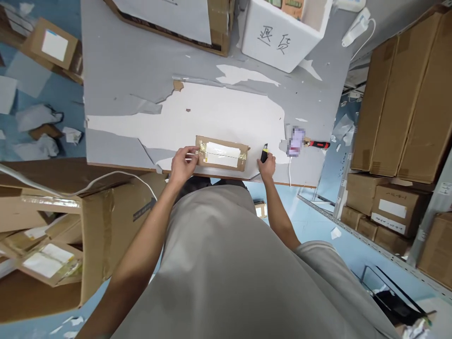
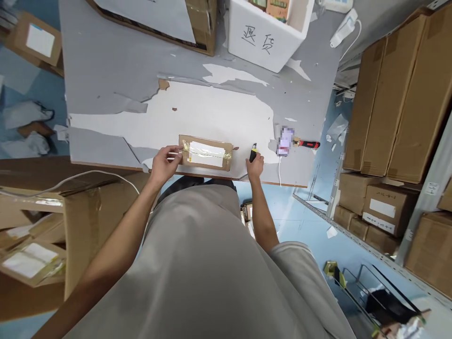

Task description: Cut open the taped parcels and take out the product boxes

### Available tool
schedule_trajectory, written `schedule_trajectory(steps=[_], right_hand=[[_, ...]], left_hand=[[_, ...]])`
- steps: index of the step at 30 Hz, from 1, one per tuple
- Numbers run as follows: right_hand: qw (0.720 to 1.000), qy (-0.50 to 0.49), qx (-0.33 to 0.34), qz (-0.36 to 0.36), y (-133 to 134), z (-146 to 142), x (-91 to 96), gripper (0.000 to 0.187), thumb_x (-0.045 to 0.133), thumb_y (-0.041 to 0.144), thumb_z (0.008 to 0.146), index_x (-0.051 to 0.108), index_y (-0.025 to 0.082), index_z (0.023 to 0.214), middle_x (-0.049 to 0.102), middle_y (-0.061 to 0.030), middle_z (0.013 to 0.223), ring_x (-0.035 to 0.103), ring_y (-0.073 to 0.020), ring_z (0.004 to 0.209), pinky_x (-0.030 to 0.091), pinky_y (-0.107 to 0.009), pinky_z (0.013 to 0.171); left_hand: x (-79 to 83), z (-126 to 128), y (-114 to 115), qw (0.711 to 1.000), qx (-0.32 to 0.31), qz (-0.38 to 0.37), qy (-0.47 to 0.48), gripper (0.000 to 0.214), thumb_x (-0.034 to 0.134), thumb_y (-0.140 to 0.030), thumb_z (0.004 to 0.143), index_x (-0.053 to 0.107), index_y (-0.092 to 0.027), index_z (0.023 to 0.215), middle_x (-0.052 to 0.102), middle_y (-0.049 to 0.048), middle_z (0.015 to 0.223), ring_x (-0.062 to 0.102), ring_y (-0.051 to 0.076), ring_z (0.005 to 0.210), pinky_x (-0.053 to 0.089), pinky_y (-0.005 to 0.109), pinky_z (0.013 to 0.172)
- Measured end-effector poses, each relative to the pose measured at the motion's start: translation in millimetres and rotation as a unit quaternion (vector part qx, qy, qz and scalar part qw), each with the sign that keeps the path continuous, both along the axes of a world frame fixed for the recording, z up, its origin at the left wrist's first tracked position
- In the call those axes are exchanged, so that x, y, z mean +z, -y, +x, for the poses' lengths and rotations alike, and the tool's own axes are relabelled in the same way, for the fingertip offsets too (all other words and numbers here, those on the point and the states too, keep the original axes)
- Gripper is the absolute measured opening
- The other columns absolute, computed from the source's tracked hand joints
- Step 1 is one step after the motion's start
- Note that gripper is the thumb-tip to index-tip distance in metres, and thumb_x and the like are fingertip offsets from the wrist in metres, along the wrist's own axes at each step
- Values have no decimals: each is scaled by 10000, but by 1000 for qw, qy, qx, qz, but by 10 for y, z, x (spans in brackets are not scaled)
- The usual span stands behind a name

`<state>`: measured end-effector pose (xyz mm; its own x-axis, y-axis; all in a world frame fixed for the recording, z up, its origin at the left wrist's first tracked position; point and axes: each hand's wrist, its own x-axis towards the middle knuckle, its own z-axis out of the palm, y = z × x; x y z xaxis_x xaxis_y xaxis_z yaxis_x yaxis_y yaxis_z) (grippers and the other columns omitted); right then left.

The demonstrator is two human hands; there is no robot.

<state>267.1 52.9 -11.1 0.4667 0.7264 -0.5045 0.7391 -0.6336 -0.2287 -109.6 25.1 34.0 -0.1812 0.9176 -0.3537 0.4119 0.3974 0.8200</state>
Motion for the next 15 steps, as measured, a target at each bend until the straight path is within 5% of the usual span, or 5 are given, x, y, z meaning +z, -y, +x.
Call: schedule_trajectory(steps=[7, 12, 15], right_hand=[[995, -70, 52, 55, -157, 46, 190, 748, 648, 258, 936, 571, 182, 1677, 768, -168, 1479, 763, -307, 1232, 606, -447, 1158], [958, -156, 158, 182, -264, -230, 739, 530, 480, 407, 1166, 643, 228, 1637, 779, -158, 1534, 744, -312, 1355, 575, -467, 1218], [940, -167, 250, 163, -292, -596, 1111, 498, 441, 508, 1252, 677, 274, 1622, 781, -129, 1520, 745, -314, 1343, 598, -433, 1163]], left_hand=[[-44, -57, -47, 1000, -26, -1, 16, 367, 798, -438, 966, 836, -236, 1270, 773, 84, 1194, 747, 227, 963, 657, 375, 953], [-135, -126, -117, 998, -49, 4, 33, 329, 749, -396, 1018, 847, -228, 1284, 757, 83, 1201, 721, 218, 960, 632, 356, 964], [-197, -171, -166, 997, -66, 12, 49, 344, 767, -399, 1003, 849, -218, 1284, 747, 80, 1184, 702, 210, 935, 623, 356, 965]])
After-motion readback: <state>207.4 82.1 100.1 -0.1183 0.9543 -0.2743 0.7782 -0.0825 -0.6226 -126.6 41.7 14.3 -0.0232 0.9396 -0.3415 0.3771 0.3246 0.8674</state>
